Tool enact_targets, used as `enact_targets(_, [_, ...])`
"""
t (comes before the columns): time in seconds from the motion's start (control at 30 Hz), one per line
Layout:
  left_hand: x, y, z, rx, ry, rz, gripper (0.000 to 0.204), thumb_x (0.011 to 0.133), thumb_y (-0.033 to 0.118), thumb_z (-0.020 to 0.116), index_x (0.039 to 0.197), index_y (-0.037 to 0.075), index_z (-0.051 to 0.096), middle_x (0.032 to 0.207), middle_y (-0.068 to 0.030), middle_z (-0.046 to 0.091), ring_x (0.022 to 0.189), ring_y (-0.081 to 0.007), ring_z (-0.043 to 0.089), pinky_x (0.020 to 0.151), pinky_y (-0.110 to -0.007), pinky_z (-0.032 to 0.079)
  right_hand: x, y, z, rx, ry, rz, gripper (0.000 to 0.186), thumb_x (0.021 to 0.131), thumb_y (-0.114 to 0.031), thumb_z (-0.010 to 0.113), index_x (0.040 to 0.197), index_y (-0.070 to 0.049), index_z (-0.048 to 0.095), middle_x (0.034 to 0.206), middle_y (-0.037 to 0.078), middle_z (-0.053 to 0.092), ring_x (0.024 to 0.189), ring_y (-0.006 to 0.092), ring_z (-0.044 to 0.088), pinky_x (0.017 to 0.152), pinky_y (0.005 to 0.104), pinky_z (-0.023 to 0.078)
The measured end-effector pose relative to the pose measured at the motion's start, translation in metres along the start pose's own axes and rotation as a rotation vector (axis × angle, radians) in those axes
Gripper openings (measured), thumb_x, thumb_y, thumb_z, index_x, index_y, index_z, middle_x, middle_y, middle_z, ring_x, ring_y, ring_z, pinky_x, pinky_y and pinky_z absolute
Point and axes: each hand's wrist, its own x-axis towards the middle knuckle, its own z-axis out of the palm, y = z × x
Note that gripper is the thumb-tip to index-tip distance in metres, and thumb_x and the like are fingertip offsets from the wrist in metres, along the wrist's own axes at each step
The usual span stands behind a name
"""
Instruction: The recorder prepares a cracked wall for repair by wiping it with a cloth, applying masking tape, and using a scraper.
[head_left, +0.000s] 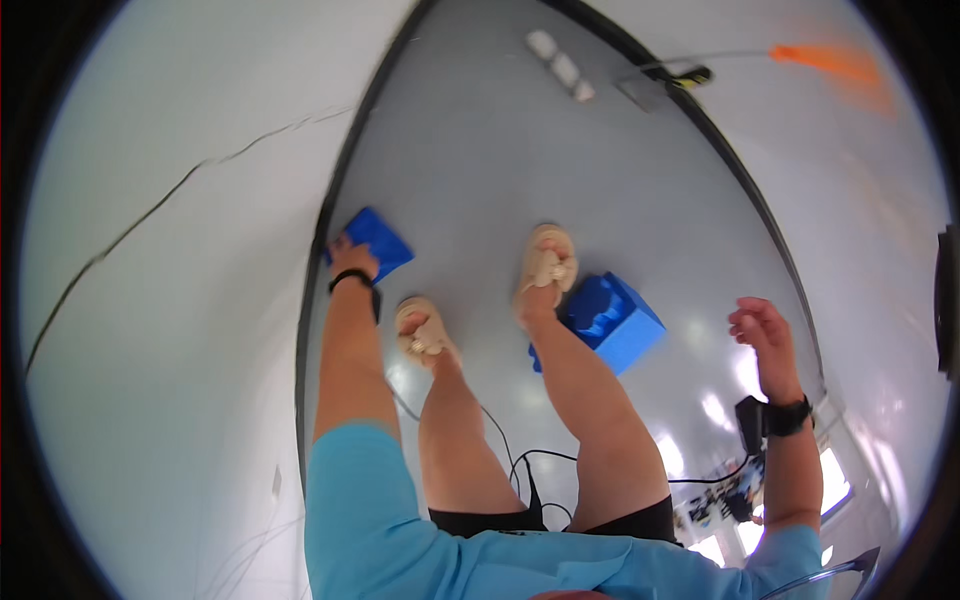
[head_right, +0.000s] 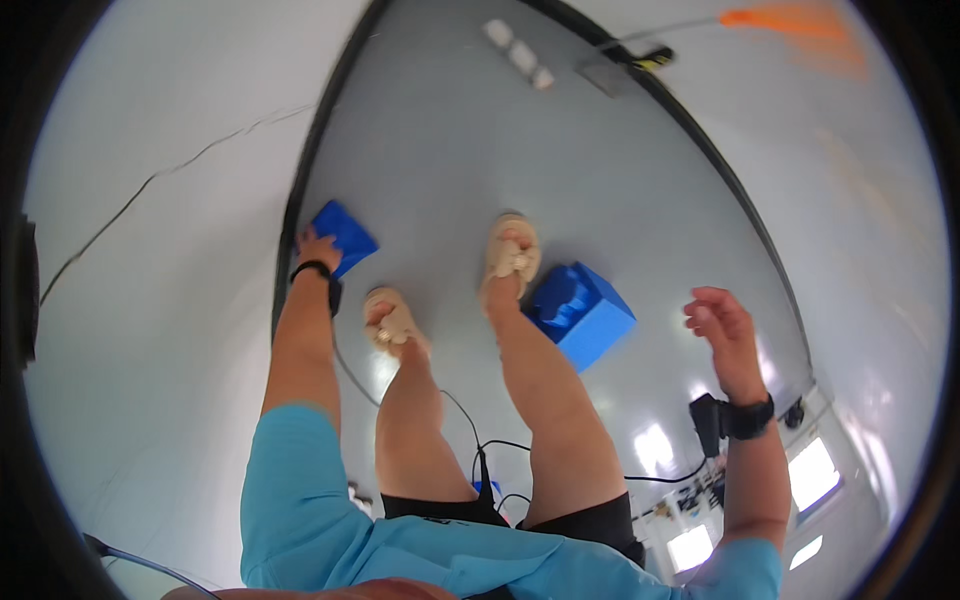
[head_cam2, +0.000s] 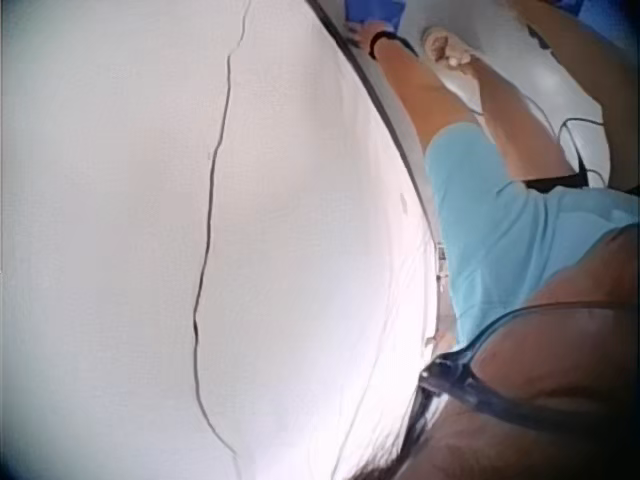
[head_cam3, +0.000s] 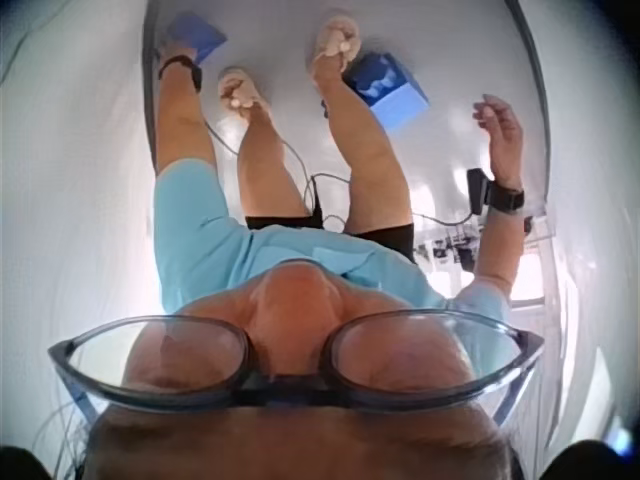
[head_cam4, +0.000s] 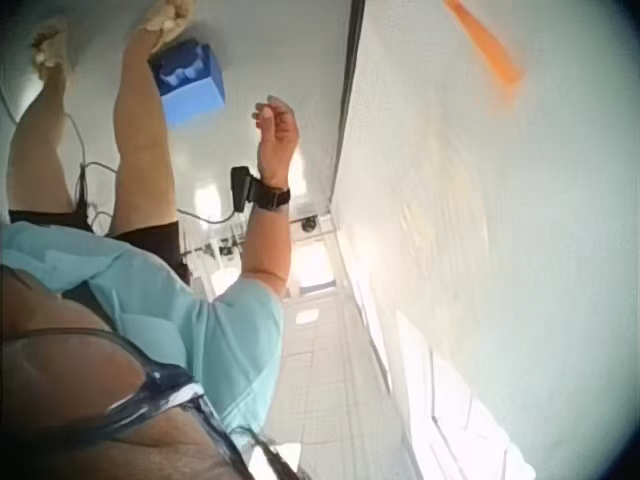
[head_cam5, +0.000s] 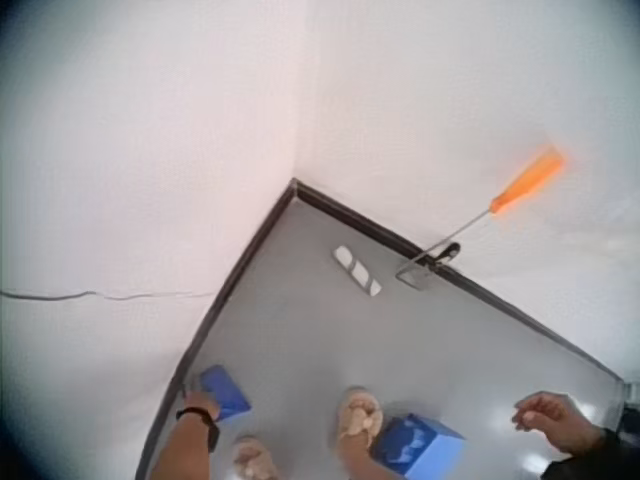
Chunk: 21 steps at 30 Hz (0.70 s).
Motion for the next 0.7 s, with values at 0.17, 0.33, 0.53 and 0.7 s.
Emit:
enact_targets(0.17, [-0.099,-0.024,0.012,-0.105,0.061,0.205,0.037,0.074,0.029,0.056,0.101,0.004,0.056,0.110,-0.0164,0.049,0.103,-0.0294,0.045,0.086,-0.039,0.038,-0.042,0.060,0.004,-0.029,-0.109,0.041,0.021,0.083,-0.011,0.050,0.100,0.002,0.050,0.081,0.005,0.056,0.075,0.0101,0.052,0.069,0.0220,0.042])
enact_targets(0.33, [-0.234,-0.027,-0.054,-0.787,0.502,0.073,0.029,0.070,0.026,0.065,0.075,-0.002,0.060,0.069,-0.0114,0.060,0.064,-0.0190,0.057,0.060,-0.030,0.044,-0.066,0.160,0.000,-0.057,-0.089,0.096,0.023,0.080,-0.013,0.052,0.099,-0.001,0.052,0.076,0.004,0.056,0.070,0.0119,0.053,0.065,0.0252,0.044])
enact_targets(0.53, [-0.397,-0.018,-0.135,-1.121,0.786,0.108,0.028,0.067,0.018,0.071,0.061,0.005,0.048,0.054,0.0008,0.048,0.048,-0.0069,0.042,0.047,-0.022,0.038,-0.156,0.215,-0.016,0.313,0.184,0.283,0.024,0.080,-0.019,0.049,0.099,-0.006,0.053,0.074,0.003,0.057,0.064,0.0103,0.053,0.052,0.0234,0.041])
enact_targets(0.7, [-0.510,0.017,-0.198,-1.270,0.619,0.379,0.028,0.068,0.011,0.068,0.086,0.000,0.050,0.068,-0.0028,0.053,0.058,-0.0076,0.048,0.054,-0.021,0.041,-0.245,0.243,-0.033,0.474,0.378,0.395,0.024,0.080,-0.020,0.050,0.098,-0.004,0.053,0.072,0.003,0.057,0.060,0.0092,0.053,0.048,0.0208,0.040])
